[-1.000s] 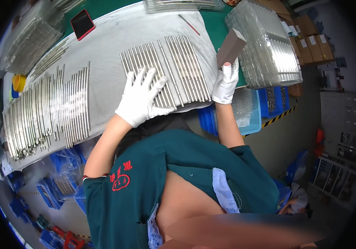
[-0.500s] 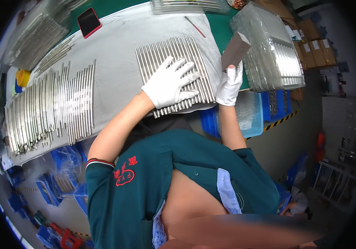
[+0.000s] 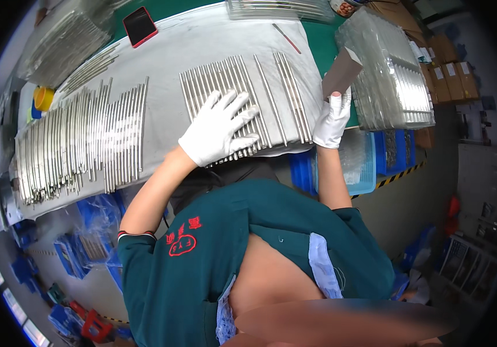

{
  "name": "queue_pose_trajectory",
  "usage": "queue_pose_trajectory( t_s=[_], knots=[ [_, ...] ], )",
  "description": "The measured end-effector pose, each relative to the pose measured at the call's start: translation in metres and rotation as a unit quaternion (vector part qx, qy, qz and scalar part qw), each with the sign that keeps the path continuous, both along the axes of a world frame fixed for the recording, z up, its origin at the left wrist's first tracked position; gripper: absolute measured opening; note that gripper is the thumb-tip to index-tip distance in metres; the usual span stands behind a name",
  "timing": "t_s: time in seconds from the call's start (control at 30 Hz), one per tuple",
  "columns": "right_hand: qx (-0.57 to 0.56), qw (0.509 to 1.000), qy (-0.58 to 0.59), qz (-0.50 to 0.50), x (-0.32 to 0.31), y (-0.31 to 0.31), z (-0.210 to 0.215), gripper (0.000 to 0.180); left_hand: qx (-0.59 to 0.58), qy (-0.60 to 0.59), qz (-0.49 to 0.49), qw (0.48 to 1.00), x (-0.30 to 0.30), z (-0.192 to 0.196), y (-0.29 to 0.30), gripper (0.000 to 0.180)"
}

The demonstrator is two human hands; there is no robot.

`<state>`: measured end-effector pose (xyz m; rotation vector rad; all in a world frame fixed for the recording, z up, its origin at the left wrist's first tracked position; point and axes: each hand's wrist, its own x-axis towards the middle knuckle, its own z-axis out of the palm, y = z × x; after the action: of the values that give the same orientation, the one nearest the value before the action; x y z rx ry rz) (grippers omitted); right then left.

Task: The recorder uses an abrasive sanding block to polish or deburr long, thin metal rods on a factory workbench.

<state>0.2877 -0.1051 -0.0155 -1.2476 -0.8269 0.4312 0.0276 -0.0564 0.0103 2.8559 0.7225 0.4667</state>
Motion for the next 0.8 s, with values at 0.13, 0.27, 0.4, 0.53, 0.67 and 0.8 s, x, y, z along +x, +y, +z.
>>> queue_pose_trajectory(
  t_s=[0.13, 0.27, 0.4, 0.53, 0.67, 0.8],
  knots=[
    [-0.003, 1.0, 0.008, 0.006, -0.001, 0.001, -0.001, 0.062, -0.009, -0.034, -0.084, 0.996, 0.052, 0.004, -0.003, 0.066],
    [-0.005, 1.0, 0.006, 0.01, -0.002, 0.0, 0.002, 0.061, -0.006, -0.037, -0.115, 0.993, 0.095, -0.004, 0.006, 0.073],
    [-0.005, 1.0, 0.005, 0.006, -0.002, -0.001, 0.004, 0.06, 0.006, -0.014, -0.086, 0.996, 0.096, -0.012, 0.005, 0.078],
    [0.012, 1.0, -0.008, 0.003, -0.002, 0.0, 0.003, 0.057, -0.001, 0.014, -0.065, 0.998, 0.072, -0.005, -0.001, 0.082],
    [0.001, 1.0, -0.008, -0.003, -0.002, 0.0, 0.004, 0.054, 0.002, 0.018, -0.039, 0.999, 0.052, 0.009, -0.013, 0.082],
    [0.002, 1.0, -0.005, -0.003, -0.002, 0.0, 0.002, 0.053, -0.014, -0.008, -0.074, 0.997, 0.065, 0.014, -0.025, 0.076]
  ],
)
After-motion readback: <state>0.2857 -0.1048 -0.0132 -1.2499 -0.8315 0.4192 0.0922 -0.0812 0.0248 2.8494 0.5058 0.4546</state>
